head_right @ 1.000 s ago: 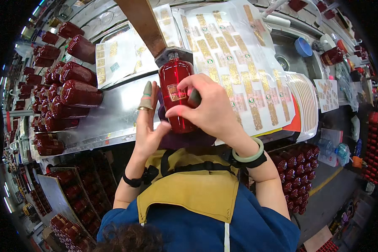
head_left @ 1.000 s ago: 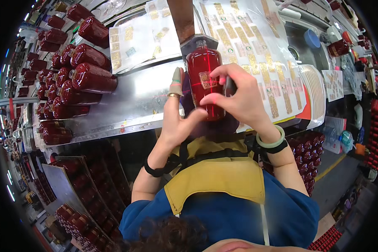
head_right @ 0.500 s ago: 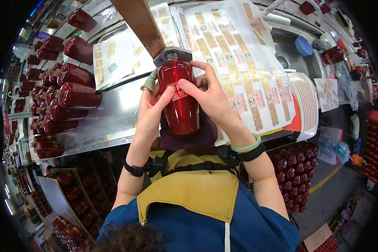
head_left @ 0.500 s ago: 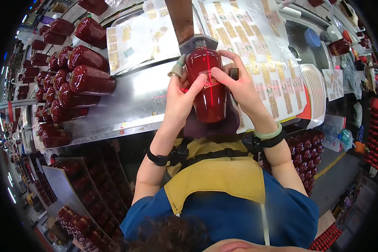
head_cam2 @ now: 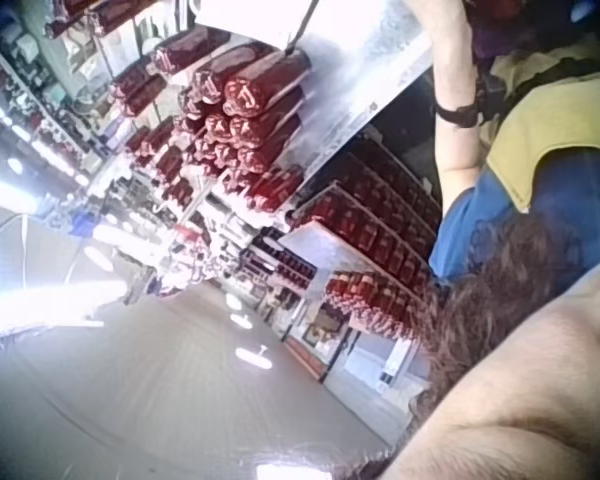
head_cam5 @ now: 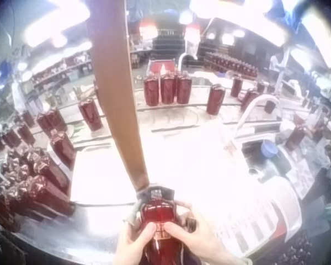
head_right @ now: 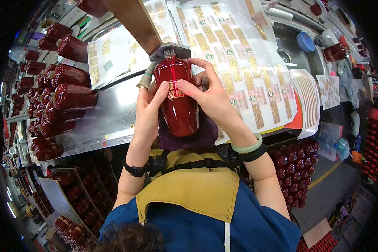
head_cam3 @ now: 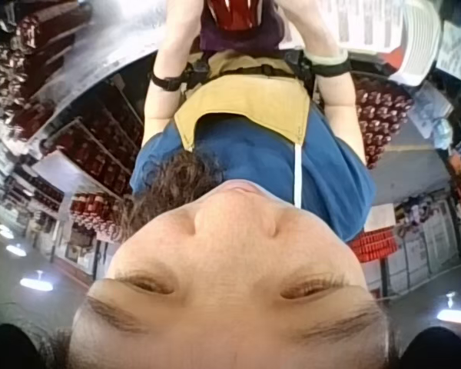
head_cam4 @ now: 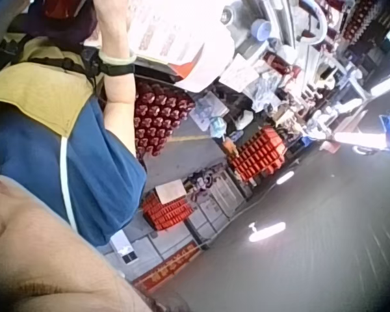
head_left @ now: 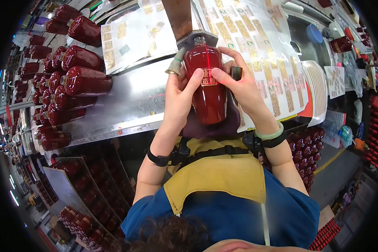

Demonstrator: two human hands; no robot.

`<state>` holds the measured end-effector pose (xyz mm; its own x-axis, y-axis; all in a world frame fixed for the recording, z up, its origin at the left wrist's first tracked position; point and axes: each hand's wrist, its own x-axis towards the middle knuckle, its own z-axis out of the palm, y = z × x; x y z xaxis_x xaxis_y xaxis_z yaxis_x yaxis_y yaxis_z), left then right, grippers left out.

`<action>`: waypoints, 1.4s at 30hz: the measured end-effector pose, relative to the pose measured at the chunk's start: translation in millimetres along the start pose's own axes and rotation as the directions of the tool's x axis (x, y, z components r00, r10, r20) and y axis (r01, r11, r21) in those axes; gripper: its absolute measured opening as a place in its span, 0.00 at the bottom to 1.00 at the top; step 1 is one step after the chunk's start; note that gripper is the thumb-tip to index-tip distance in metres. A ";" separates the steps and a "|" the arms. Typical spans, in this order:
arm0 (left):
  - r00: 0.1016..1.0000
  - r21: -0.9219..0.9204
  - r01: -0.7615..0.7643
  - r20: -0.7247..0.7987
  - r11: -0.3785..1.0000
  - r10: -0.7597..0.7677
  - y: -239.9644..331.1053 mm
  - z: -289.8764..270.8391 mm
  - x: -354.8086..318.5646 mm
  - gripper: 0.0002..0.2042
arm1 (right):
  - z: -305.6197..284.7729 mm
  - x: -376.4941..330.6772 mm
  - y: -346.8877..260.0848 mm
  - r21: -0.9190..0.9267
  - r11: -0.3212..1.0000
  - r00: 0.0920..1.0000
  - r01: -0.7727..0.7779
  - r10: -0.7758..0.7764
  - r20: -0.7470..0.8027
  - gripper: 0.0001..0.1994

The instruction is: The person is manually applying decorative and informational labels onto red liquor bottles and smoothing them with a small tool.

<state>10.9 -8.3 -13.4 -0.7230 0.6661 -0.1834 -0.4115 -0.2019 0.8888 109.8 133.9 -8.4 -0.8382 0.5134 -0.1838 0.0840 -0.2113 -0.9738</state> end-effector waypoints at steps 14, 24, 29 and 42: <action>1.000 -0.009 0.002 -0.013 1.000 -0.002 -2.1 -2.7 -3.0 0.34 | 0.1 0.1 0.1 0.000 1.000 1.000 0.009 -0.009 -0.013 0.32; 1.000 0.002 0.010 0.023 1.000 -0.010 0.1 -2.6 -7.8 0.38 | -4.9 0.3 -3.2 0.000 1.000 0.999 -0.024 0.024 0.039 0.34; 0.999 0.012 0.020 0.028 1.000 -0.021 -0.1 -3.3 -7.1 0.38 | -4.2 0.7 -2.3 0.015 1.000 0.999 -0.025 0.025 0.026 0.34; 1.000 0.008 -0.004 0.024 1.000 0.004 -2.1 -2.9 -7.6 0.37 | -2.5 -0.3 -0.2 0.056 0.998 1.000 -0.019 0.018 0.022 0.33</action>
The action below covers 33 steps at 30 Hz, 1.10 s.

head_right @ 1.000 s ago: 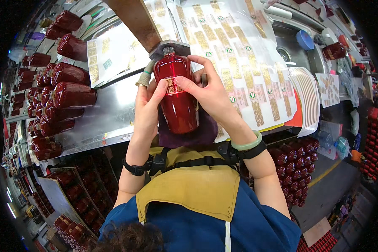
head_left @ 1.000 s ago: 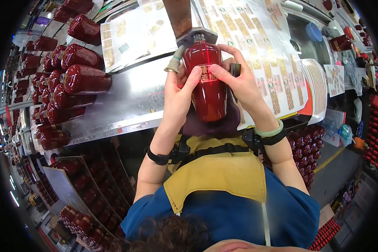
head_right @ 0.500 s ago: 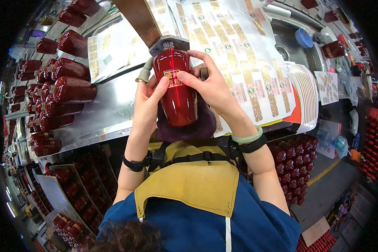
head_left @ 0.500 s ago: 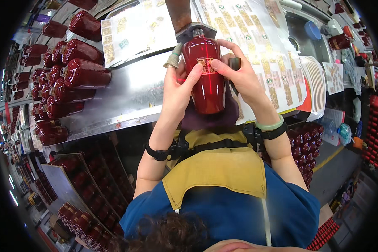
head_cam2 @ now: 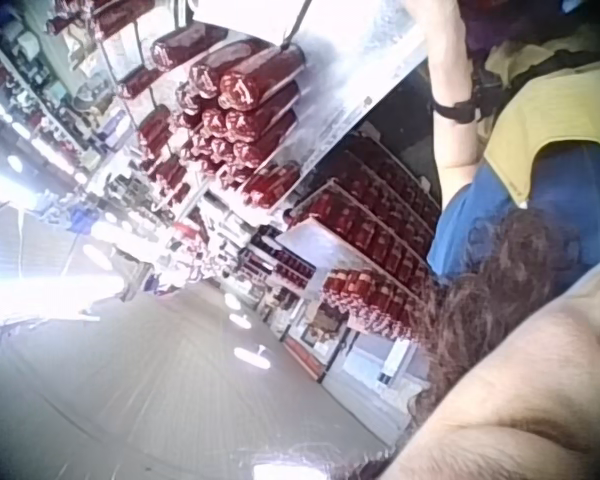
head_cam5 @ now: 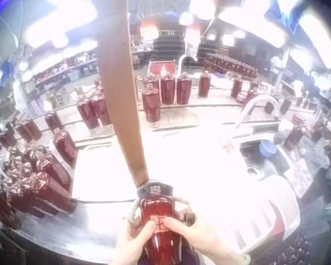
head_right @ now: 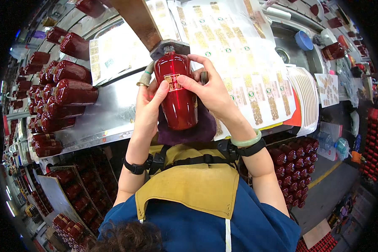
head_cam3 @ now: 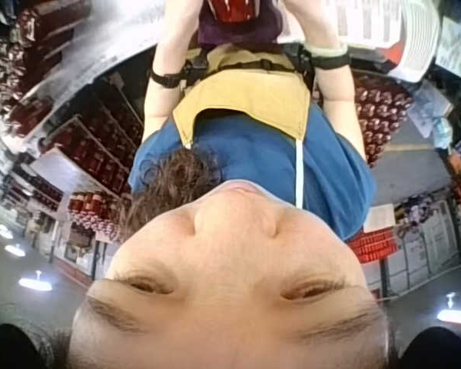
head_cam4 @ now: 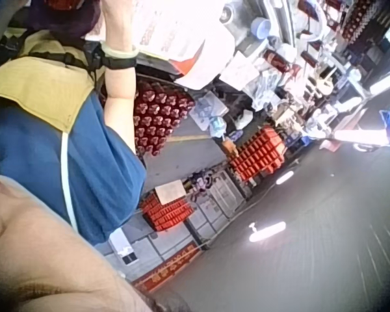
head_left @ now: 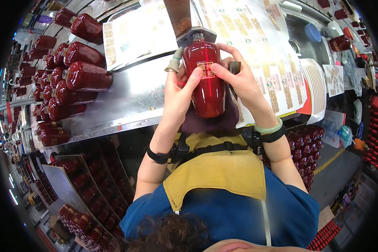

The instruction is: The person is manually applying decorative and informational labels onto red liquor bottles and smoothing them with a small tool.

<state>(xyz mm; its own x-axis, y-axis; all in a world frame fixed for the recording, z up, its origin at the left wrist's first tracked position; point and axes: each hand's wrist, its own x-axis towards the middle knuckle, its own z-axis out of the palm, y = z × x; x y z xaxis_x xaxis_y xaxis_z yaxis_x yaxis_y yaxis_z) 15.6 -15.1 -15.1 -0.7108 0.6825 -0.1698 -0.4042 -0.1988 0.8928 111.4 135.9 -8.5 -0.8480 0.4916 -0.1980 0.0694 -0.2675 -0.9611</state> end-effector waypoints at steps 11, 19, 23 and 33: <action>1.000 -0.049 0.006 0.004 0.999 -0.005 0.8 -0.2 -0.8 0.37 | -7.8 -1.8 -7.3 -0.182 0.983 1.000 0.018 -0.015 0.017 0.30; 0.999 0.044 -0.035 0.022 0.998 0.034 -0.6 0.8 -8.8 0.38 | 2.7 -48.6 -13.8 -0.350 0.900 0.961 0.261 -0.277 0.004 0.11; 1.000 0.038 -0.023 0.013 0.999 0.023 1.4 4.1 -8.7 0.38 | 7.7 -53.1 -14.0 -0.430 0.881 0.971 0.199 -0.236 -0.034 0.09; 1.000 0.046 -0.022 -0.001 0.999 0.022 -2.1 2.3 -11.1 0.38 | 9.2 -55.4 -9.4 -0.406 0.890 0.970 0.206 -0.242 -0.038 0.09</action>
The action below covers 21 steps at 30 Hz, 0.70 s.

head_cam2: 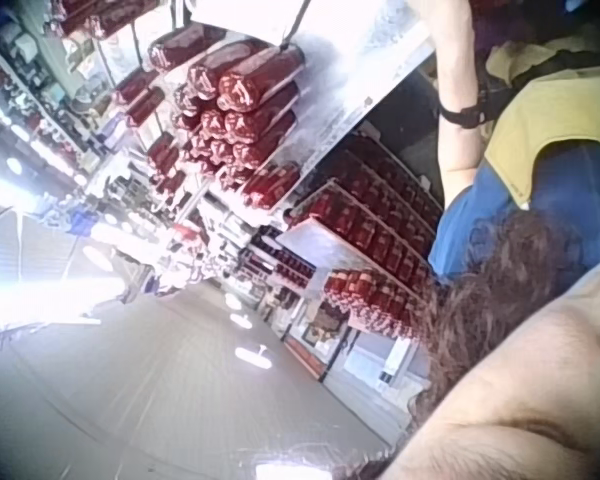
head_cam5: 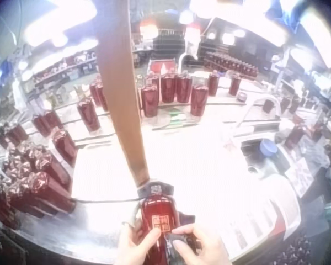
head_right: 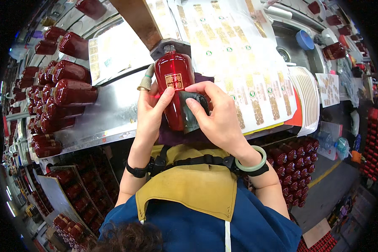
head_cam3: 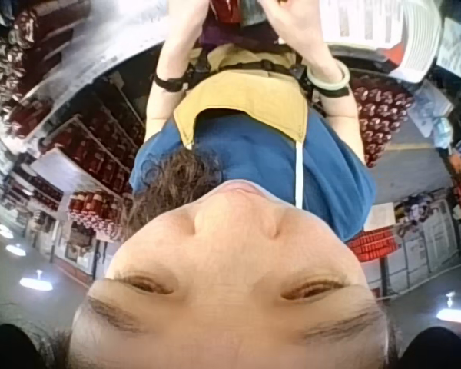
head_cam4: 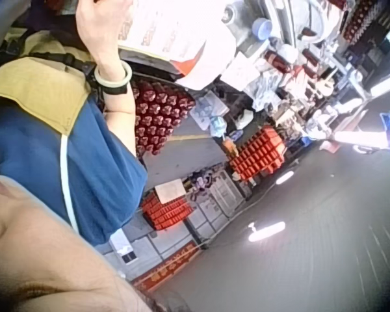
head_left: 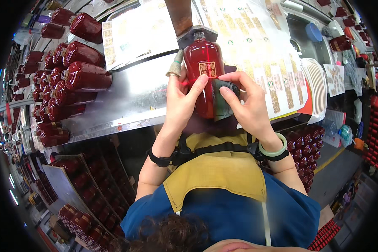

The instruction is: The person is manually applying decorative and informational labels onto red liquor bottles and smoothing them with a small tool.

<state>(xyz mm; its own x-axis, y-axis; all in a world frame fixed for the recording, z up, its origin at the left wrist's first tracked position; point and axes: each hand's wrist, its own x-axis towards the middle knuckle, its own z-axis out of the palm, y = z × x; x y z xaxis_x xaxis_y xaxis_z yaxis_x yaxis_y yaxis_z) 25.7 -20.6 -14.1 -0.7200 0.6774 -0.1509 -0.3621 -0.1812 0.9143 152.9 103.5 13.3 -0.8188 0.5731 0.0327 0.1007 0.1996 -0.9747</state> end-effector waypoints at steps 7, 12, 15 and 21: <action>1.000 0.007 -0.022 0.009 1.000 0.022 -0.6 0.9 2.7 0.39 | -0.6 1.5 -3.2 -0.041 0.999 0.999 0.027 -0.028 -0.020 0.10; 1.000 -0.002 -0.029 0.010 1.000 0.029 -1.9 1.7 3.3 0.39 | -0.5 3.1 -6.6 -0.141 0.985 0.995 0.096 -0.100 -0.021 0.10; 0.999 0.006 -0.045 0.005 0.999 0.045 -3.4 0.5 3.7 0.39 | 0.4 3.5 -6.9 -0.143 0.983 0.992 0.115 -0.120 -0.027 0.10; 1.000 -0.015 -0.030 0.008 0.999 0.030 -1.3 -1.3 0.4 0.35 | -9.1 5.8 -7.1 0.048 0.998 0.999 0.035 -0.033 -0.026 0.10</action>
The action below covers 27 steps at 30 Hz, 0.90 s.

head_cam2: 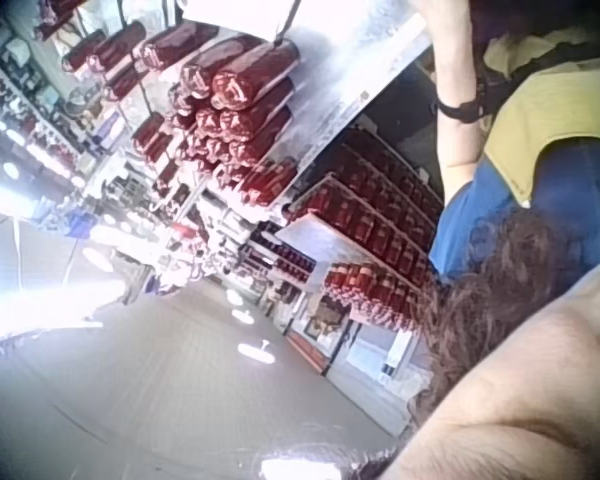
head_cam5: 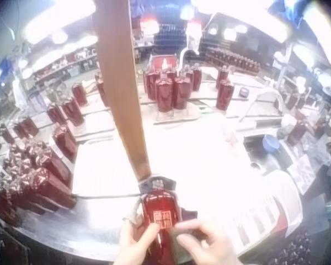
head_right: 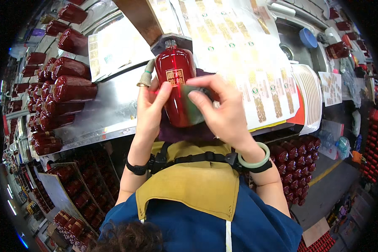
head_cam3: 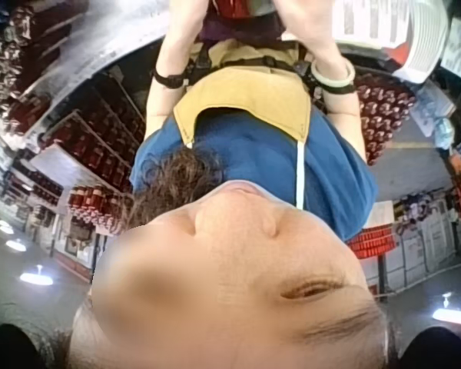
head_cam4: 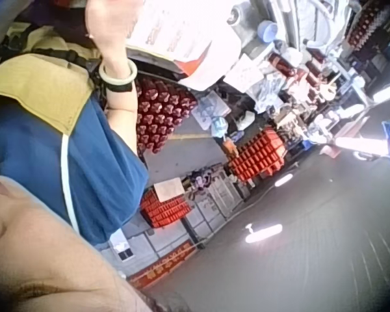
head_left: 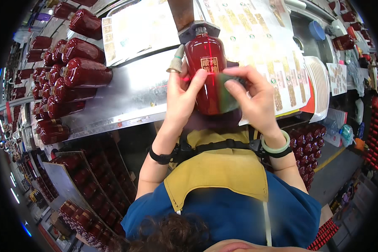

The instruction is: The person is manually applying decorative and informational labels onto red liquor bottles and smoothing them with a small tool.

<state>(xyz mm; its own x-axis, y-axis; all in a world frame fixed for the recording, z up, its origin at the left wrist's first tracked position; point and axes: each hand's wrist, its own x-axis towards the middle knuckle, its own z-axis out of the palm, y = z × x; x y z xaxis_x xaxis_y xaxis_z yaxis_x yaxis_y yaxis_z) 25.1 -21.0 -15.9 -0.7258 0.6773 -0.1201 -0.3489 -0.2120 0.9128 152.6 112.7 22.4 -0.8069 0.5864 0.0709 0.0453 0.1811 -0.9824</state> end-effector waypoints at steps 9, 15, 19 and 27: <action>1.000 0.004 0.018 -0.023 1.000 -0.018 4.1 5.5 -3.2 0.38 | -27.3 52.3 -1.5 -0.046 0.994 0.995 0.099 -0.097 0.027 0.12; 0.994 0.126 -0.062 -0.087 0.990 0.073 -0.4 17.1 -0.6 0.41 | -14.2 66.5 -26.3 -0.193 0.916 0.933 0.351 -0.324 0.158 0.17; 0.994 0.221 -0.048 -0.088 0.974 0.068 -3.6 15.8 -2.0 0.42 | -1.9 77.5 -30.0 -0.376 0.717 0.804 0.587 -0.463 0.372 0.14; 0.984 0.061 -0.120 -0.128 0.991 0.127 -10.1 -24.4 -15.5 0.34 | 3.4 71.9 -13.8 -0.169 0.302 0.334 0.938 -0.667 0.666 0.10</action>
<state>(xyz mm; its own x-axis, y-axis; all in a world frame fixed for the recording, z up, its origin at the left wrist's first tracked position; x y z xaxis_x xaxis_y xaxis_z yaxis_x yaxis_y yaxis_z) 25.4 -46.6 -32.8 -0.8344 0.5487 -0.0523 -0.2223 -0.2480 0.9429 91.9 149.6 40.5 -0.6920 -0.4503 0.5643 -0.6440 0.7383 -0.2005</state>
